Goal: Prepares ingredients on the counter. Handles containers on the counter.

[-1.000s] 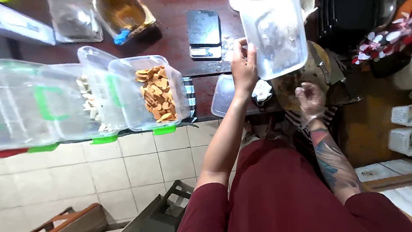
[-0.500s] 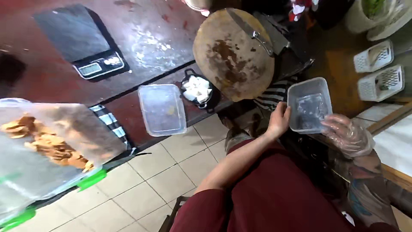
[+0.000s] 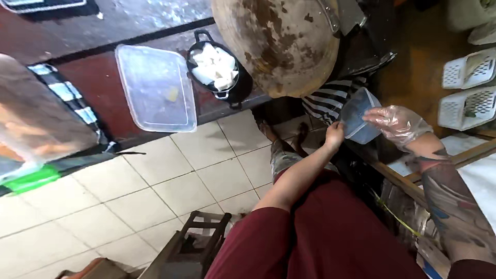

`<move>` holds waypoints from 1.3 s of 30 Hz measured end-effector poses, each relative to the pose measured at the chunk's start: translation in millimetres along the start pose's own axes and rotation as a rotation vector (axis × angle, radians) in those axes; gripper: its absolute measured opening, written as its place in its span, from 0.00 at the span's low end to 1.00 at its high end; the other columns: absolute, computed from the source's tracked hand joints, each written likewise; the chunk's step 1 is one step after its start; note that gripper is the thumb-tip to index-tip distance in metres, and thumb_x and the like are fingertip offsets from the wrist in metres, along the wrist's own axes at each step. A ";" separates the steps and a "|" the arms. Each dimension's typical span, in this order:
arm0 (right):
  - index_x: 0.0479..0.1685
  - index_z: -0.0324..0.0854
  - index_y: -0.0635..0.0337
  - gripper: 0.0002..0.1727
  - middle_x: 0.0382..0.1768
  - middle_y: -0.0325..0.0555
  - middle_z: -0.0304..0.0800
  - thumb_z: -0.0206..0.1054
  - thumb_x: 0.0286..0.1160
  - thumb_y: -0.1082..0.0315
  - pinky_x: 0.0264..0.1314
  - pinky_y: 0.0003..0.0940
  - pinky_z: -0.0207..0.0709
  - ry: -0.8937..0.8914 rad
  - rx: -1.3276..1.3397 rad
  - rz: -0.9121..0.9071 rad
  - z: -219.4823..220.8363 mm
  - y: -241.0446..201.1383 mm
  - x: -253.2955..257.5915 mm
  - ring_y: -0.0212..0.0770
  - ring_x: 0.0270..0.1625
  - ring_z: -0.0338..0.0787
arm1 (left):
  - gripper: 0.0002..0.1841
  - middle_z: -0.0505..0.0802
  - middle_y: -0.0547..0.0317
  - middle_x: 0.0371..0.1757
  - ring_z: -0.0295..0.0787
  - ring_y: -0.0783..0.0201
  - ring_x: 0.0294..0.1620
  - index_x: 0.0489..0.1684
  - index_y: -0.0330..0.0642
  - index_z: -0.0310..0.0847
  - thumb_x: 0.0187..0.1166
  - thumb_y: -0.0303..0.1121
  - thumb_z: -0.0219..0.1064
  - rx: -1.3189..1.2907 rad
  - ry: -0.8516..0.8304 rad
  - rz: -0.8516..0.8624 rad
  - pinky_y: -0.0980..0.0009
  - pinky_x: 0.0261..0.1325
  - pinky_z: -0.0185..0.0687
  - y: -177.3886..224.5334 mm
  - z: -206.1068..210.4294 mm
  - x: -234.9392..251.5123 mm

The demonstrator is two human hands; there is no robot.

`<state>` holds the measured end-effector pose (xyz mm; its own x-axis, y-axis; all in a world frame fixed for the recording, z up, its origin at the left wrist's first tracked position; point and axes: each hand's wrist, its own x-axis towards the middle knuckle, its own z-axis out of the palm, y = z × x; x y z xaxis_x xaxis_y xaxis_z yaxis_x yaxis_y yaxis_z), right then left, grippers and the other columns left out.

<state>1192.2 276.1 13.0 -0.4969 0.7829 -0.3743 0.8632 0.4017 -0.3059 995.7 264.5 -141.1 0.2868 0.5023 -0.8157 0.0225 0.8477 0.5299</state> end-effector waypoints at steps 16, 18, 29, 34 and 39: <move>0.82 0.76 0.48 0.38 0.86 0.40 0.71 0.69 0.66 0.83 0.70 0.60 0.76 -0.108 -0.119 -0.122 -24.4 -35.0 37.6 0.60 0.75 0.81 | 0.18 0.90 0.45 0.58 0.88 0.54 0.55 0.67 0.38 0.82 0.92 0.41 0.55 -0.404 -0.053 -0.083 0.53 0.56 0.86 -9.6 -0.8 -10.9; 0.82 0.77 0.49 0.36 0.85 0.41 0.73 0.67 0.68 0.83 0.72 0.60 0.75 -0.082 -0.109 -0.118 -24.5 -36.7 37.1 0.60 0.75 0.81 | 0.19 0.89 0.45 0.59 0.87 0.54 0.55 0.68 0.39 0.81 0.92 0.41 0.54 -0.372 -0.071 -0.072 0.54 0.55 0.85 -5.8 -3.0 -17.7; 0.78 0.80 0.44 0.29 0.74 0.52 0.84 0.57 0.79 0.76 0.77 0.64 0.72 -0.063 -0.016 0.364 0.4 -58.8 -15.0 0.62 0.76 0.81 | 0.22 0.90 0.38 0.57 0.91 0.50 0.53 0.68 0.34 0.80 0.93 0.44 0.52 0.247 -0.145 0.055 0.51 0.57 0.87 12.2 -11.8 -25.0; 0.82 0.77 0.41 0.31 0.77 0.51 0.82 0.52 0.81 0.76 0.78 0.63 0.71 0.066 0.170 0.687 23.0 -91.8 -78.3 0.61 0.77 0.81 | 0.19 0.92 0.39 0.49 0.92 0.49 0.51 0.65 0.32 0.78 0.89 0.39 0.57 0.743 -0.195 0.378 0.49 0.60 0.86 60.1 -18.4 -56.0; 0.82 0.76 0.52 0.26 0.73 0.50 0.86 0.53 0.86 0.61 0.75 0.54 0.80 0.680 0.351 0.750 54.9 -145.4 -115.4 0.50 0.70 0.88 | 0.21 0.94 0.48 0.42 0.94 0.54 0.39 0.74 0.41 0.72 0.88 0.41 0.60 0.924 -0.065 0.613 0.50 0.48 0.91 126.9 -59.4 -114.6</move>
<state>1119.1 101.3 52.6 0.3975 0.9168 -0.0379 0.7998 -0.3664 -0.4755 908.8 324.5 5.8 0.5425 0.7603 -0.3573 0.5573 -0.0075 0.8303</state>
